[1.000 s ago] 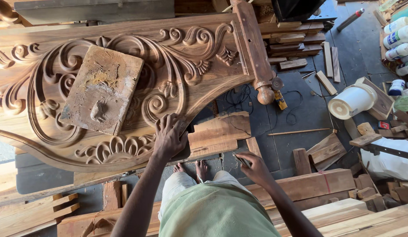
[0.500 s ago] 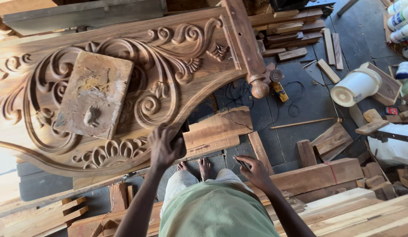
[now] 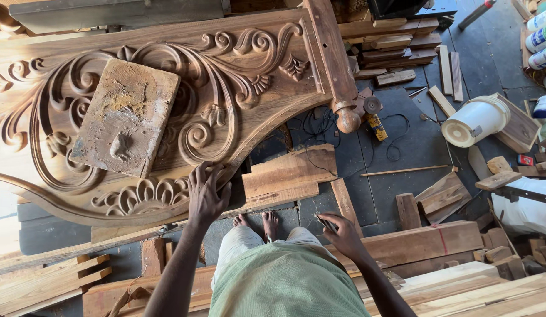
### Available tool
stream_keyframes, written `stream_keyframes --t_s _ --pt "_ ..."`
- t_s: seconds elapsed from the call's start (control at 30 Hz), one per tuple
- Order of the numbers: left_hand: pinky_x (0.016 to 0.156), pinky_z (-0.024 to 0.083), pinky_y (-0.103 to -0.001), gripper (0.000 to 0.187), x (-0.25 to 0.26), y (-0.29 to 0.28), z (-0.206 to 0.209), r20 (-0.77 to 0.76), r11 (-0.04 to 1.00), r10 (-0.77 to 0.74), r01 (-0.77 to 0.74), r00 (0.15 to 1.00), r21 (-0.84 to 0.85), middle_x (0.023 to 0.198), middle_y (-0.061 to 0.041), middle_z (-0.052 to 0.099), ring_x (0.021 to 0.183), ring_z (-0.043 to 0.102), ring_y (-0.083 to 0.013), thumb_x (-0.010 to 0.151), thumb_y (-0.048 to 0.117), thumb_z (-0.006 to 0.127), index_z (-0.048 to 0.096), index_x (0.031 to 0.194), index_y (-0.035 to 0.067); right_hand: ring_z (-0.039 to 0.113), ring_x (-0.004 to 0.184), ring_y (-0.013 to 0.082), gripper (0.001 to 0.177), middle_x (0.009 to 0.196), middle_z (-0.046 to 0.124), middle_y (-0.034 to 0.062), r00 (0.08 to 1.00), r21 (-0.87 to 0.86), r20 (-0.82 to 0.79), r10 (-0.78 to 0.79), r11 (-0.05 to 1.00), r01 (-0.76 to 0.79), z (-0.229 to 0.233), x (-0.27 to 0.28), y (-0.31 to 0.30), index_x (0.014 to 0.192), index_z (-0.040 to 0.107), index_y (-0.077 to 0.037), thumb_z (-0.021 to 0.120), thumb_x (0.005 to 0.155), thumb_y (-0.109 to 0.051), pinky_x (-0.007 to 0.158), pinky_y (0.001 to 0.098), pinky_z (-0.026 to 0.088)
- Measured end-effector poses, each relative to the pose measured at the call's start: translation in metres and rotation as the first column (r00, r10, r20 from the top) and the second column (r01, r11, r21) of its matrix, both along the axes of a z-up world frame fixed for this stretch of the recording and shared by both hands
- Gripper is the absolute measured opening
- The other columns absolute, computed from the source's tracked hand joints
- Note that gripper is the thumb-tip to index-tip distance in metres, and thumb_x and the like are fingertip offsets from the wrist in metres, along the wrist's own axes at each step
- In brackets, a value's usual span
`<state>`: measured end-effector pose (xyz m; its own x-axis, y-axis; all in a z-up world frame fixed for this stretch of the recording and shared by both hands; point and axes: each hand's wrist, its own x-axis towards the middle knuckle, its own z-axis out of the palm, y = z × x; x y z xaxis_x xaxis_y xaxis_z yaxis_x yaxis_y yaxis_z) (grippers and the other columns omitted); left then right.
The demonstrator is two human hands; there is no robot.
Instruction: The person opens a container of wood filler and applies it to a carved wooden piece using a putty knife. They then use a sanding block to smooth the surface of the carved wood, focusing on the intricate details and edges.
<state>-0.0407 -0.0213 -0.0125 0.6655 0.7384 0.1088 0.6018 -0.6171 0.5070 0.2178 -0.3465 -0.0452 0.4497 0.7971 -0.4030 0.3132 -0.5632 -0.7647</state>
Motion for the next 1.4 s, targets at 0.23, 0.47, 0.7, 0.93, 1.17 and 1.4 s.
stream_keyframes --t_s 0.23,0.47,0.7,0.93,1.17,1.4 --pt "0.109 0.039 -0.057 0.068 -0.015 0.011 0.001 -0.176 0.973 -0.121 0.152 0.977 0.173 0.144 -0.024 0.046 0.132 0.046 -0.0393 0.087 0.044 0.068 0.054 0.146 0.013 0.07 0.117 0.0216 0.043 0.131 0.071 0.0098 1.0 -0.015 0.021 0.003 1.0 -0.003 -0.002 0.006 -0.003 0.127 0.07 -0.005 0.067 0.084 -0.006 0.102 0.0352 0.055" --pt "0.109 0.04 -0.054 0.067 -0.022 0.051 0.008 -0.502 0.82 -0.335 0.509 0.797 0.263 0.148 -0.018 0.046 0.13 0.049 -0.035 0.091 0.056 0.059 0.049 0.146 0.019 0.069 0.119 0.0222 0.041 0.132 0.068 0.0093 1.0 -0.018 -0.014 0.021 1.0 -0.021 -0.008 0.008 -0.008 0.127 0.069 -0.005 0.065 0.086 -0.005 0.101 0.0361 0.056" --pt "0.112 0.04 -0.053 0.056 -0.035 0.07 0.002 -0.483 0.769 -0.422 0.585 0.767 0.257 0.143 -0.015 0.052 0.131 0.052 -0.032 0.095 0.049 0.057 0.05 0.141 0.018 0.07 0.114 0.0219 0.043 0.133 0.068 0.0089 0.999 0.02 -0.011 -0.045 0.999 0.045 0.008 0.016 0.0 0.129 0.068 -0.005 0.067 0.086 -0.005 0.096 0.0378 0.06" --pt "0.102 0.046 -0.049 0.067 -0.028 0.04 -0.002 -0.184 0.916 -0.33 0.361 0.926 0.174 0.134 -0.016 0.056 0.118 0.057 -0.0295 0.096 0.047 0.061 0.047 0.153 0.016 0.069 0.111 0.0295 0.053 0.125 0.067 0.0214 0.461 0.162 -0.86 -0.22 0.739 0.654 0.034 0.0 0.034 0.138 0.056 0.006 0.059 0.089 -0.014 0.096 0.0508 0.059" --pt "0.092 0.044 -0.047 0.074 -0.016 0.039 0.018 -0.222 0.914 -0.295 0.343 0.929 0.219 0.131 -0.009 0.056 0.113 0.054 -0.0287 0.091 0.061 0.059 0.045 0.152 0.02 0.068 0.112 0.0283 0.05 0.121 0.067 0.0189 0.348 0.16 -0.924 -0.157 0.668 0.726 0.052 -0.019 0.073 0.138 0.053 0.005 0.059 0.094 -0.019 0.102 0.0518 0.057" --pt "0.097 0.045 -0.051 0.078 -0.02 0.062 0.016 -0.446 0.828 -0.362 0.502 0.819 0.249 0.139 -0.01 0.052 0.123 0.051 -0.0282 0.092 0.07 0.047 0.038 0.154 0.024 0.069 0.11 0.0274 0.056 0.123 0.067 0.019 0.375 0.127 -0.893 -0.249 0.659 0.741 0.064 -0.037 0.089 0.142 0.051 0.006 0.061 0.092 -0.018 0.1 0.0509 0.058"
